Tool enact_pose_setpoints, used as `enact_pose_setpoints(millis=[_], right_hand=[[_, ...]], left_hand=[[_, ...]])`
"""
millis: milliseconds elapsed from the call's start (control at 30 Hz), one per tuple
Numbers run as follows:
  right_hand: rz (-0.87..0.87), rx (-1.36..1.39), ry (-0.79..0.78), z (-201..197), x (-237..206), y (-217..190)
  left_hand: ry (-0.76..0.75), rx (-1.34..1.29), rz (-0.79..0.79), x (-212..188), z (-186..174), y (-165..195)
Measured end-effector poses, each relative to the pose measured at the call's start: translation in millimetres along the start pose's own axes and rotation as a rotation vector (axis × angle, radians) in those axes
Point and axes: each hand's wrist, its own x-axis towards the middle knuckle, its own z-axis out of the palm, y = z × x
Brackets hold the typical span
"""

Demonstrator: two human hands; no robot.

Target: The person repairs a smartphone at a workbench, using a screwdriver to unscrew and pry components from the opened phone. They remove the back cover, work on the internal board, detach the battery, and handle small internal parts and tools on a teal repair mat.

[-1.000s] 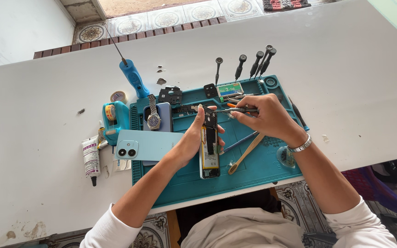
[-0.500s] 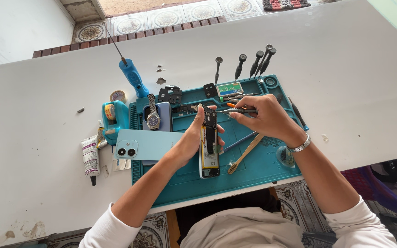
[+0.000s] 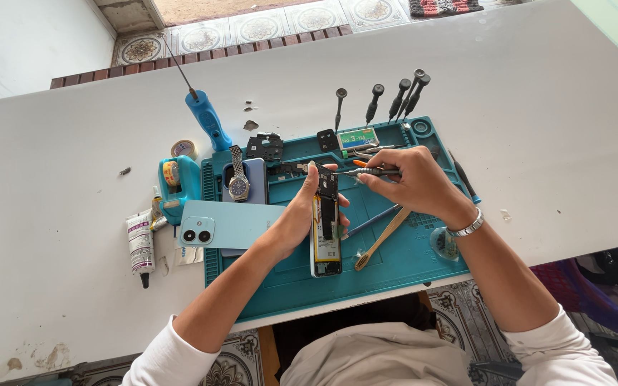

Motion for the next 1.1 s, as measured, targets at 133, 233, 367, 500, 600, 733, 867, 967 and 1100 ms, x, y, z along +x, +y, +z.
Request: enact_pose_setpoints(millis=[133, 233, 367, 500, 600, 733, 867, 967, 1100], right_hand=[[-0.009, 0.01, 0.01, -0.3, 0.0, 1.0], [0.012, 0.003, -0.007, 0.6, 0.4, 1.4], [-0.002, 0.004, 0.001, 0.9, 0.4, 1.4], [-0.015, 0.008, 0.001, 0.2, 0.5, 0.7], [-0.009, 0.005, 0.002, -0.5, 0.6, 0.2], [0.013, -0.009, -0.009, 0.0, 0.5, -0.1], [-0.009, -0.001, -0.005, 0.6, 0.3, 1.0], [-0.011, -0.006, -0.004, 1.3, 0.4, 1.7], [0.008, -0.009, -0.012, 1.7, 0.1, 1.4]], left_hand=[[-0.002, -0.01, 0.0, 0.3, -0.4, -0.2], [-0.004, -0.018, 0.005, 0.3, -0.9, -0.7], [-0.01, -0.028, 0.017, 0.3, -1.2, -1.4], [-0.012, -0.03, 0.016, 0.1, -1.3, -1.4], [-0.003, -0.02, 0.004, 0.8, -1.2, -0.6], [-0.001, -0.016, 0.007, 1.0, -0.9, -0.8], [0.003, -0.01, 0.0, 1.4, -1.2, -1.2], [0.0, -0.016, 0.005, 1.0, -1.4, -1.2], [-0.006, -0.037, 0.009, 0.2, -1.2, -0.6]])
